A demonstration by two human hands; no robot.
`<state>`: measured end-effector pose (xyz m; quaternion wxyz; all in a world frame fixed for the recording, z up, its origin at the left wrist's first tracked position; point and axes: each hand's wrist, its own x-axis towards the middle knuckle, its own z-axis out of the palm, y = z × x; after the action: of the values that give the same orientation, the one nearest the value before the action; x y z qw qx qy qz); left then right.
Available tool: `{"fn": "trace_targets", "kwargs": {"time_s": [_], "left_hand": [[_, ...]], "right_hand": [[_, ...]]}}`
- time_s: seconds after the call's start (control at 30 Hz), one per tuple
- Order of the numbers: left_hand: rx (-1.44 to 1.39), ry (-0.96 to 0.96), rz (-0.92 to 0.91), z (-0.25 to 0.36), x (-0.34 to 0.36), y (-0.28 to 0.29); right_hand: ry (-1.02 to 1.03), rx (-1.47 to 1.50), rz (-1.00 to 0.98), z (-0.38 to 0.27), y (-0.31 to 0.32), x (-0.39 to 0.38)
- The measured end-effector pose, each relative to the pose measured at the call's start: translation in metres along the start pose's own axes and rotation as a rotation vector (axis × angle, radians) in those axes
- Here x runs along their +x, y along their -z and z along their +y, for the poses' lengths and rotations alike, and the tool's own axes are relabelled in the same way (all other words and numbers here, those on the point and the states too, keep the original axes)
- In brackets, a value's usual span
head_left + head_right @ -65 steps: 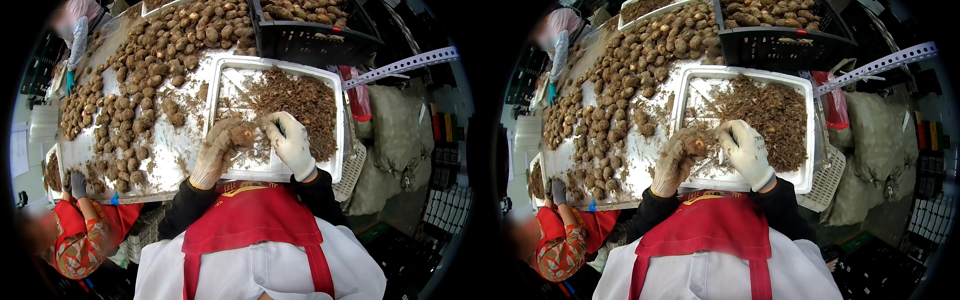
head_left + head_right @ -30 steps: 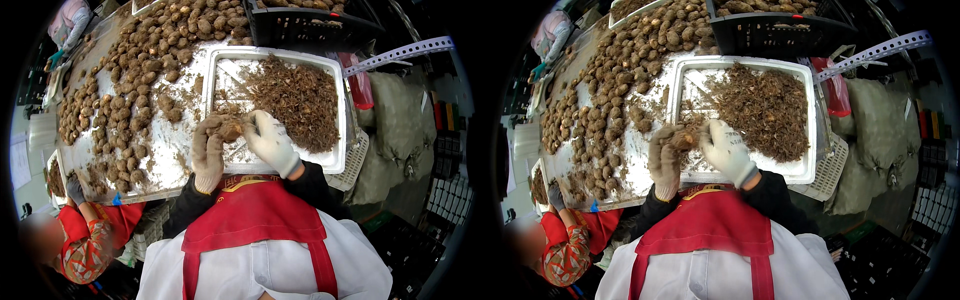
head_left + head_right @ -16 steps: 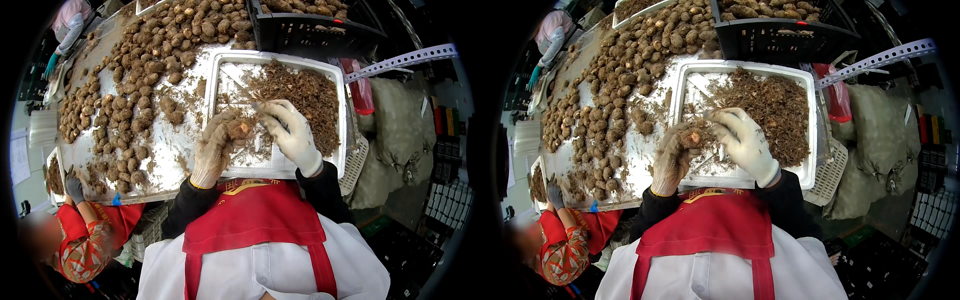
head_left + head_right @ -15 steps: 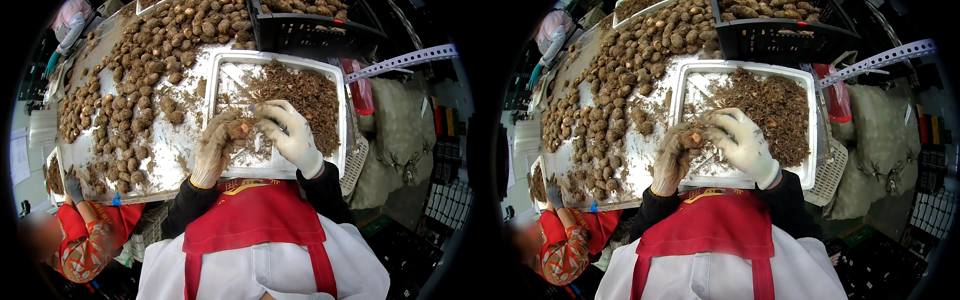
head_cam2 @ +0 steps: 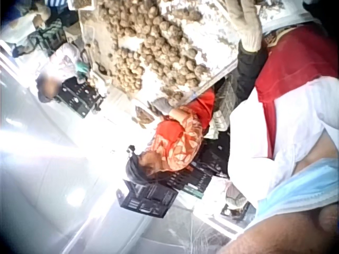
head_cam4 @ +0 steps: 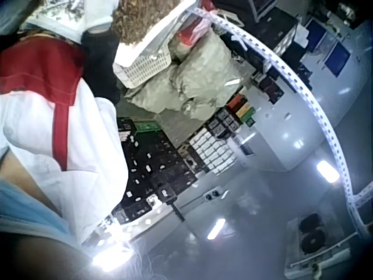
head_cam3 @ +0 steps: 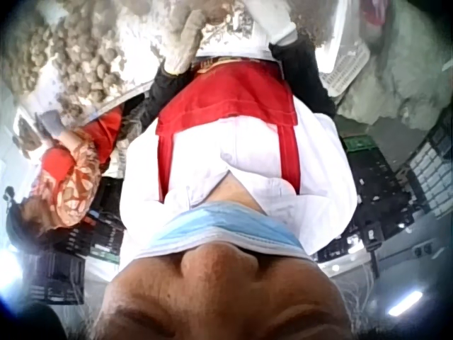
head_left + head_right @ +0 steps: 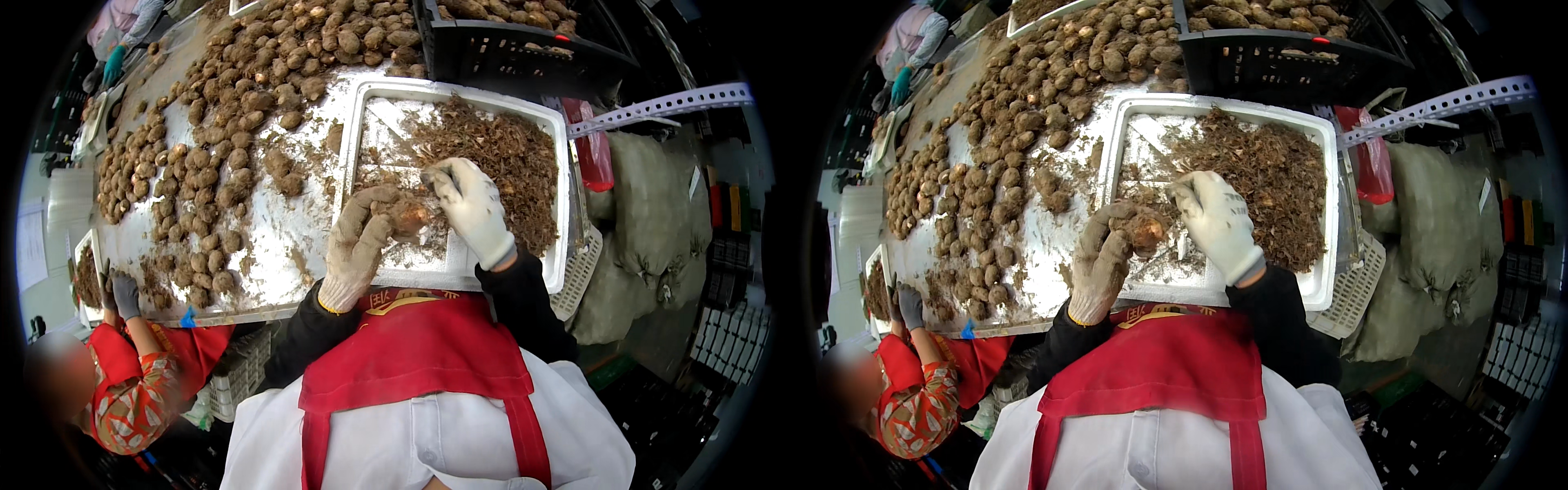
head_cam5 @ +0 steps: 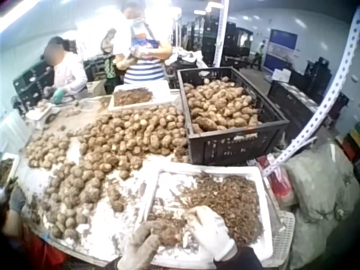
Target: The person peels ginger roots by hand using a small knife. They pick up each root from a metal tray, scrape away the skin, and place the peeled ginger into a white tray. The process is repeated continuously for multiple roots.
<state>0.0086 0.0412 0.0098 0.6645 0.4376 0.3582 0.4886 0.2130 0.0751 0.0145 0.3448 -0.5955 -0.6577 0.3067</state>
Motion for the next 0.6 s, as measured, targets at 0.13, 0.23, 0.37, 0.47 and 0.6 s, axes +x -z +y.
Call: {"fn": "trace_targets", "kwargs": {"time_s": [0.13,0.23,0.37,0.47,0.6], "left_hand": [[-0.143,-0.011,0.04,-0.009,0.002,0.008],[-0.034,-0.004,0.1,-0.004,0.004,-0.001],[0.13,0.014,0.215,0.001,0.001,-0.009],[0.066,0.087,0.239,-0.005,0.0,-0.001],[-0.167,0.066,0.204,-0.002,0.006,-0.001]], "right_hand": [[0.057,0.173,0.002,-0.033,0.013,-0.014],[0.122,0.147,0.016,-0.043,0.008,-0.021],[0.196,-0.017,-0.009,-0.039,-0.006,-0.022],[0.225,-0.056,-0.033,-0.043,-0.008,-0.032],[0.227,0.04,-0.023,-0.034,-0.014,-0.049]]}}
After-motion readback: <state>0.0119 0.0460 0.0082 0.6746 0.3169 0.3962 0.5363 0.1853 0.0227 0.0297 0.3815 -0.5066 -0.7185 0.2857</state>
